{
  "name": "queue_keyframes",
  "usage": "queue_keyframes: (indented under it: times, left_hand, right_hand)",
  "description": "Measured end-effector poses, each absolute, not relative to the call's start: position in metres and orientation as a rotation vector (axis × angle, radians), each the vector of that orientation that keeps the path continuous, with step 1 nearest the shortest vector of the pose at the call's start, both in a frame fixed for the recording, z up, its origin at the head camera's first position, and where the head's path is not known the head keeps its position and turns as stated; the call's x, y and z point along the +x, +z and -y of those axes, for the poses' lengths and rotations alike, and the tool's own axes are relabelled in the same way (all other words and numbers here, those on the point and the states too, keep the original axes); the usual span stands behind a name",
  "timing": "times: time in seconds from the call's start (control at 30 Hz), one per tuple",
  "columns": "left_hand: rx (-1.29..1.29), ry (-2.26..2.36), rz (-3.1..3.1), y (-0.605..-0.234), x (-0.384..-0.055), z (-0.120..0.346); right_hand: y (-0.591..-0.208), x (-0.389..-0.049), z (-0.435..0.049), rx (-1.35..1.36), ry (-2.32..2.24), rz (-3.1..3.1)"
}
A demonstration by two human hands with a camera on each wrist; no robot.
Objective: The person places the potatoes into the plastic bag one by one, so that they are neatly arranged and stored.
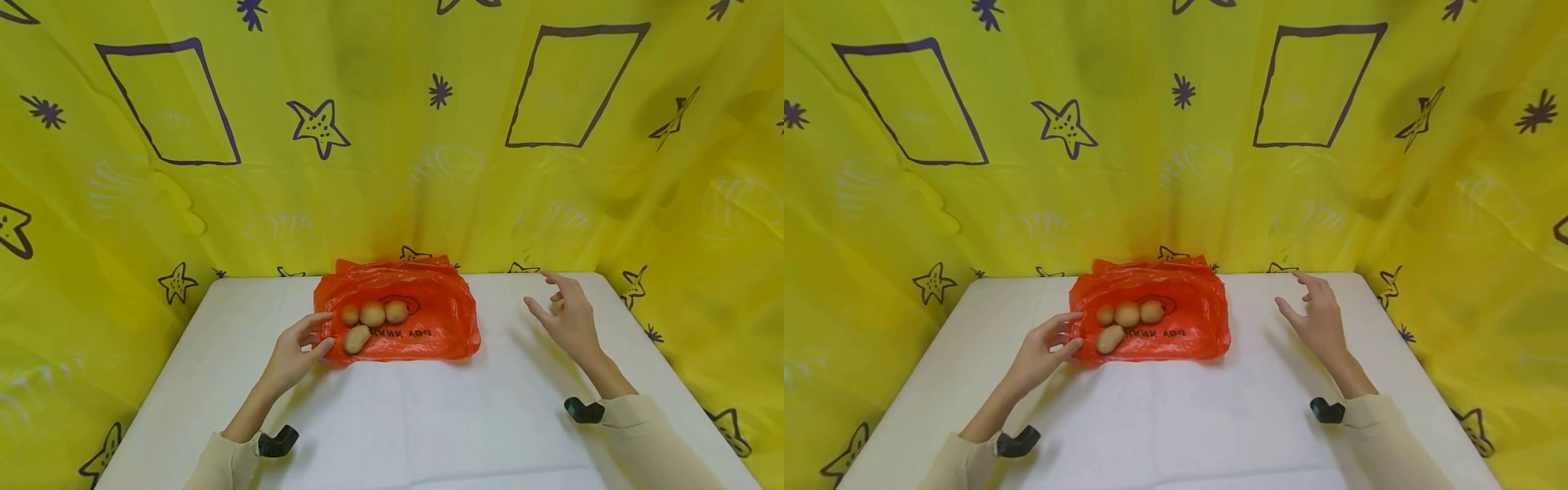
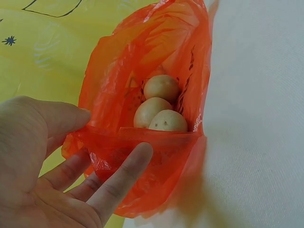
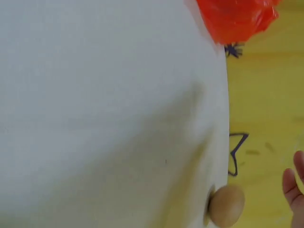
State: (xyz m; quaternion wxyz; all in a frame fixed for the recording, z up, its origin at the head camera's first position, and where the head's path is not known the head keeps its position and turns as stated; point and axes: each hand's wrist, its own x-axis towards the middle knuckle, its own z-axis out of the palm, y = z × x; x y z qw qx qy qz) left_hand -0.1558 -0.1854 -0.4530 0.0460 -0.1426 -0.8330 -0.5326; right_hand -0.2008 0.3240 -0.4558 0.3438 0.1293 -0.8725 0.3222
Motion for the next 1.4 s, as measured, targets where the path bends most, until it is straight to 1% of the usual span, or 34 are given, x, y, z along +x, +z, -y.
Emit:
queue_keyframes:
  times: [0.33,0.67,1.03,1.4]
  left_hand:
    - [-0.423,-1.634,2.544,-0.452,-0.155,0.186]
    - [-0.434,-1.638,2.542,-0.452,-0.155,0.185]
    - [-0.429,-1.626,2.548,-0.454,-0.155,0.186]
    - [-0.437,-1.678,2.521,-0.454,-0.155,0.186]
  right_hand:
    - [-0.462,-0.199,-0.363,0.055,0.961,2.595]
    - [-0.468,-0.202,-0.378,-0.088,1.027,2.700]
    - [-0.476,-0.200,-0.389,-0.199,1.067,2.777]
    - [-0.481,-0.200,-0.389,-0.220,1.051,2.773]
